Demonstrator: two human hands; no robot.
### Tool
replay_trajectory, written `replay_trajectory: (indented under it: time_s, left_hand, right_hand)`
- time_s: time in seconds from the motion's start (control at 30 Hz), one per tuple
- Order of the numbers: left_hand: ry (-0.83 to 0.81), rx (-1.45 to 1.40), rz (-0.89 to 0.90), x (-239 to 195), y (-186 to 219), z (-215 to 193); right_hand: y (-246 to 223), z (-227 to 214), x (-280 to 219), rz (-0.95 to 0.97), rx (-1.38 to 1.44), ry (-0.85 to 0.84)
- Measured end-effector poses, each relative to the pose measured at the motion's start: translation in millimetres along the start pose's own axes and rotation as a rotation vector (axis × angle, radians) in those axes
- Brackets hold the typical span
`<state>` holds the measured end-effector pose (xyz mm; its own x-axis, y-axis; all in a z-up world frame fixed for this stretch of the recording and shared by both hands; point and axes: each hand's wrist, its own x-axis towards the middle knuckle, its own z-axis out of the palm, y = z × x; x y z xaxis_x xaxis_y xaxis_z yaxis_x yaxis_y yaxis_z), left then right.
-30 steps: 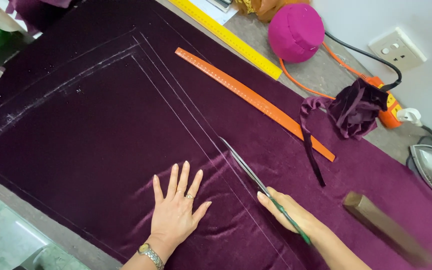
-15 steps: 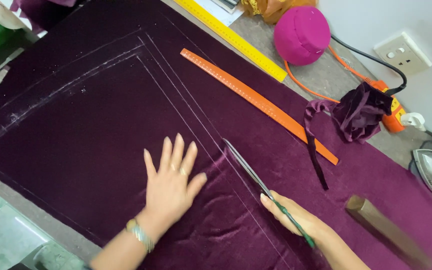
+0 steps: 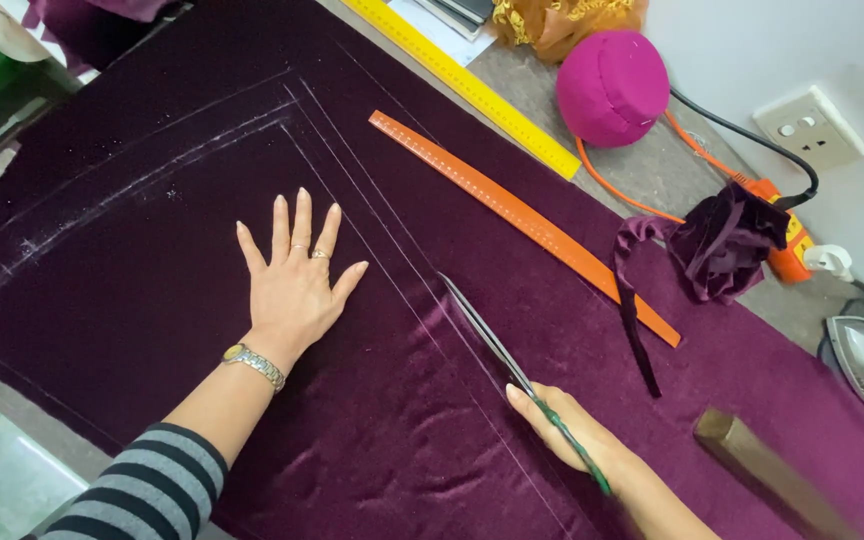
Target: Cutting a piece of purple velvet fabric along chalk-marked lines using large fabric shears.
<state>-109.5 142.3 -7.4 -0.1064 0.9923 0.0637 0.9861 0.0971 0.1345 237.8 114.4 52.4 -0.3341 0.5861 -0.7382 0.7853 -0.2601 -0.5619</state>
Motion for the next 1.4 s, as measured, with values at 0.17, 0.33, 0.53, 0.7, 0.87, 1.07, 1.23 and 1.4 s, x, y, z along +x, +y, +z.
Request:
replay_trajectory:
  time_s: [0.17,0.33,0.53,0.7,0.87,1.07,1.23,1.4]
  left_hand:
    - [0.016,-0.008,0.001,-1,1,-2]
    - [0.022,0.009,0.005,-1,2,-4]
    - [0.042,0.008,0.006,-2,1,-3]
    - [0.016,0.008,0.002,-1,1,-3]
    - [0.052,0.018,0.01,-2,2,-3]
    - [0.05,0.041,-0.002,0,1,-1]
    - [0.054,0.026,0.002,-1,1,-2]
    - [0.069,0.033,0.003,-2,2,-4]
  right_hand:
    - [-6,-2,-7,-0.065,0.066,-0.04]
    - [-33,-10,-8,0.068,0.093,-0.147]
    - [-25,-7,24,-0.006,-0.11,-0.065]
    - [-31,-3,22,0.074,-0.085,-0.003]
    - [-29,0,17,0.062,0.001,0.03]
    - [-53,-8,16,0.071,0.098,-0.139]
    - [-68,-5,37,0.05,0.054,-0.088]
    - [-64,-3,43,0.024,-0.087,-0.029]
